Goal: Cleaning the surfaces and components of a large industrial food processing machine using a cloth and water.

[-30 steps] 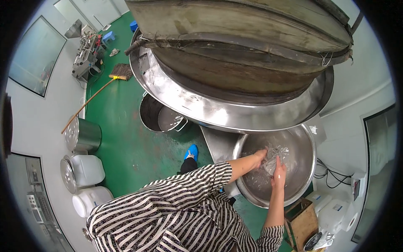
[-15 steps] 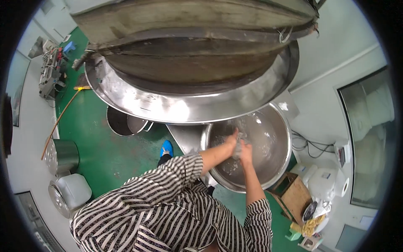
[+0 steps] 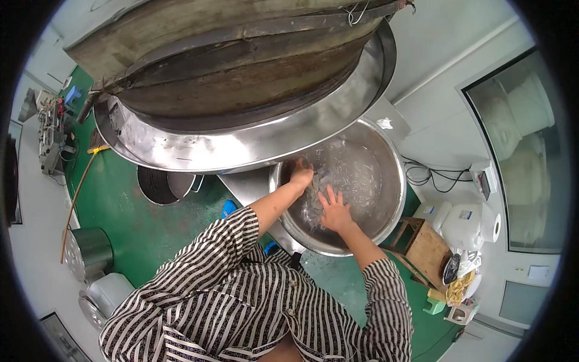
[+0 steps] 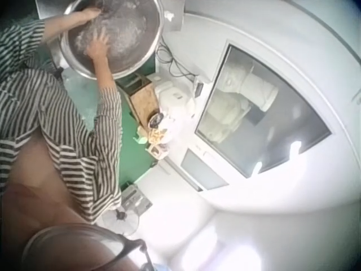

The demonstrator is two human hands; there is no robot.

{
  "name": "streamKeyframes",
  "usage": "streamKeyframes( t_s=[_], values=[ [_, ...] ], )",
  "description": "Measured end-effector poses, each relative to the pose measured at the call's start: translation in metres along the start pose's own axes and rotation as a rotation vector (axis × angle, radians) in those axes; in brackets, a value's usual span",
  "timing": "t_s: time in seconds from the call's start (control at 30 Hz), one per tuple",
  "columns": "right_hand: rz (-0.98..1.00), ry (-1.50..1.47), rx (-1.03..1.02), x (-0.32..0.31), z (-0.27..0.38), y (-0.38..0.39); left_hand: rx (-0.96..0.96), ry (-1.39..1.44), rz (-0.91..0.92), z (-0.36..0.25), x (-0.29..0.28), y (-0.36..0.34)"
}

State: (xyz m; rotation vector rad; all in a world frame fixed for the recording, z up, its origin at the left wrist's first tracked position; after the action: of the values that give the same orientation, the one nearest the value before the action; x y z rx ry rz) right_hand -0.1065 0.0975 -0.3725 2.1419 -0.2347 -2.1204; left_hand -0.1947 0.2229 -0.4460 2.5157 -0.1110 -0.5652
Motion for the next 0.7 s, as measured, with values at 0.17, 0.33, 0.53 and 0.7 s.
streamKeyframes(
  t_s=[0.17, 0.33, 0.53, 0.7],
  values=[
    [0.044, -0.277, 0.216, 0.053, -0.069, -0.035, -0.060, 0.094, 0.153, -0.001, 0.020, 0.019],
    [-0.249, -1.505, 0.749, -0.034, -0.032, -0.021, -0.617, 0.384, 0.535, -0.033, -0.004, 0.065],
    [-0.370, -2.071, 0.746, -0.030, -0.029, -0.025, -0.253, 0.485, 0.370, -0.029, 0.063, 0.033],
    [-0.038, -2.430, 0.678, -0.039, -0.012, -0.006, 0.322, -0.239, 0.448, -0.099, -0.011, 0.078]
  ],
)
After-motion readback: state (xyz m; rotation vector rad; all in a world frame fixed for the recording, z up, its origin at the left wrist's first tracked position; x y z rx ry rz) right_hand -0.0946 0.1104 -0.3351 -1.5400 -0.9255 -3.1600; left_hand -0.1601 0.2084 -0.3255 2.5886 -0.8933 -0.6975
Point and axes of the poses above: each hand's wrist, its own y-axis away from the middle knuckle, its own x-axis out of the palm, z = x × y, the point moved 3 cm from there along -y, towards the middle knuckle, and after that the axes turned 13 degrees about -z, right-handed, at the moved point
